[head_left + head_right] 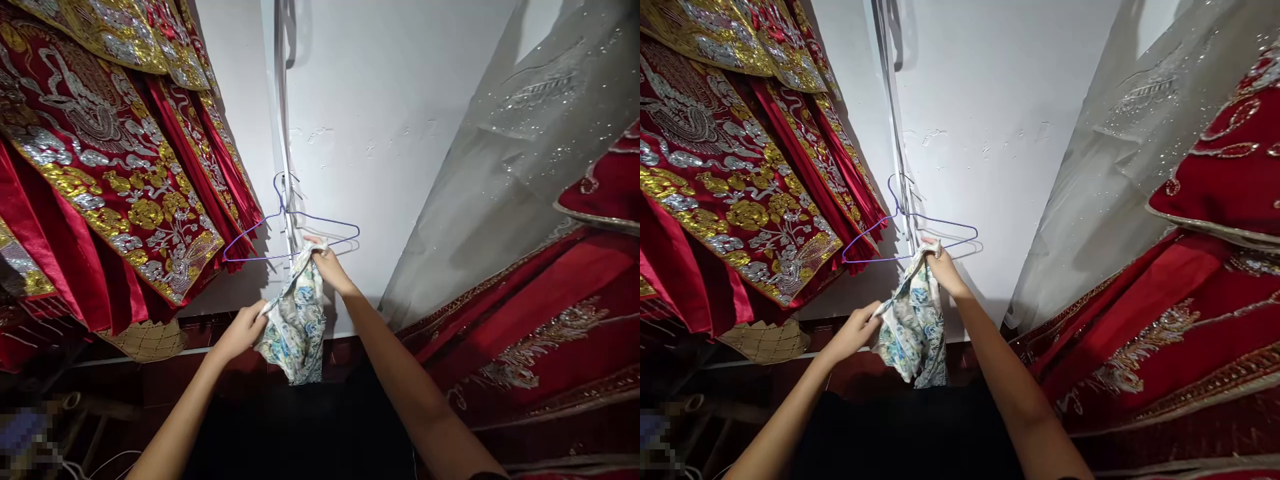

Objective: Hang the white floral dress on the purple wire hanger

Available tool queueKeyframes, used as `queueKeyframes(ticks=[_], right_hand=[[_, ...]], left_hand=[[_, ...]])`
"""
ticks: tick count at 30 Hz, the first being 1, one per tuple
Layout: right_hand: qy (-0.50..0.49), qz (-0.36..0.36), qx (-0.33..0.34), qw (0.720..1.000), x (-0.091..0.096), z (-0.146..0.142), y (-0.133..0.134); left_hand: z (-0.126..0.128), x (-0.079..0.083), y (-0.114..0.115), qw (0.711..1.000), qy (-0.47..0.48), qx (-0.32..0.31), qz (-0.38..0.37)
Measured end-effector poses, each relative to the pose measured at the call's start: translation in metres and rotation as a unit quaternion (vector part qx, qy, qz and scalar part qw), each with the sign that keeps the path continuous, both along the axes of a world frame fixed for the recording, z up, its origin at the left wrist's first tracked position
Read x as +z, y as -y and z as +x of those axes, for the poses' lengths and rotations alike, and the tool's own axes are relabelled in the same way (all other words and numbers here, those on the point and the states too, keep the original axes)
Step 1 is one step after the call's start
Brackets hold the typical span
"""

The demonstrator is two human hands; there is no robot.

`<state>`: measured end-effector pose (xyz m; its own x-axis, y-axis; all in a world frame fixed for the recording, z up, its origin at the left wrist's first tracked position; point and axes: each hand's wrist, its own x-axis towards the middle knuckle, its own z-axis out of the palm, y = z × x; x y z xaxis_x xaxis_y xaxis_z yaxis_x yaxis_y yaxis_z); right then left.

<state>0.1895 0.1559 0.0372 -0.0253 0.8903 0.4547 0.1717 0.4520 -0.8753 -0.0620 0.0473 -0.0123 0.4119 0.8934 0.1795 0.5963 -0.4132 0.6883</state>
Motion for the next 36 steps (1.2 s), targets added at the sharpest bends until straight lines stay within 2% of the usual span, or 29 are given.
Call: queueKeyframes(ticks=[3,5,7,10,13,17,20,22,23,25,27,29,30,32,34,36], right_hand=[[0.05,-0.052,0.026,0.997,-0.015,0.004,-0.013],[0.06,-0.051,0.041,0.996,-0.021,0.013,-0.011],[0.072,-0.052,0.062,0.994,-0.021,0.022,-0.004],[0.082,-0.05,0.082,0.992,-0.014,0.029,0.005],[0.087,-0.047,0.114,0.988,-0.007,0.027,0.01],[0.119,-0.048,0.214,0.968,0.003,0.023,0.021],[0.151,-0.052,0.256,0.953,0.013,0.027,0.034],[0.155,-0.039,0.243,0.957,0.018,0.034,0.042],[0.142,-0.022,0.214,0.966,0.019,0.039,0.044],[0.086,0.021,0.113,0.99,0.02,0.05,0.044],[0.04,0.041,0.001,0.998,0.023,0.066,0.037],[0.054,0.038,-0.077,0.995,0.03,0.083,0.028],[0.086,0.033,-0.089,0.992,0.037,0.092,0.023],[0.166,0.011,-0.062,0.984,0.054,0.107,0.016],[0.22,-0.036,0.019,0.975,0.073,0.119,0.015],[0.215,-0.106,0.109,0.965,0.087,0.126,0.018]], left_hand=[[-0.027,0.006,-0.008,0.999,-0.031,0.03,-0.019],[-0.044,0.009,-0.015,0.996,-0.045,0.031,-0.065],[-0.057,0.013,-0.022,0.996,-0.028,0.053,-0.066],[-0.063,0.028,-0.032,0.99,0.05,0.114,0.06],[-0.054,0.054,-0.039,0.968,0.067,0.143,0.194],[-0.038,0.091,-0.056,0.956,0.028,0.148,0.254],[-0.034,0.106,-0.074,0.953,0.007,0.125,0.277],[-0.036,0.11,-0.083,0.951,-0.021,0.105,0.291],[-0.038,0.11,-0.086,0.949,-0.034,0.099,0.298],[-0.04,0.11,-0.089,0.946,-0.054,0.094,0.306],[-0.04,0.112,-0.088,0.944,-0.063,0.091,0.312],[-0.038,0.115,-0.084,0.942,-0.068,0.086,0.317],[-0.036,0.117,-0.082,0.941,-0.069,0.083,0.321],[-0.034,0.12,-0.078,0.936,-0.067,0.088,0.333],[-0.035,0.121,-0.076,0.932,-0.059,0.113,0.338],[-0.038,0.12,-0.076,0.938,-0.048,0.149,0.31]])
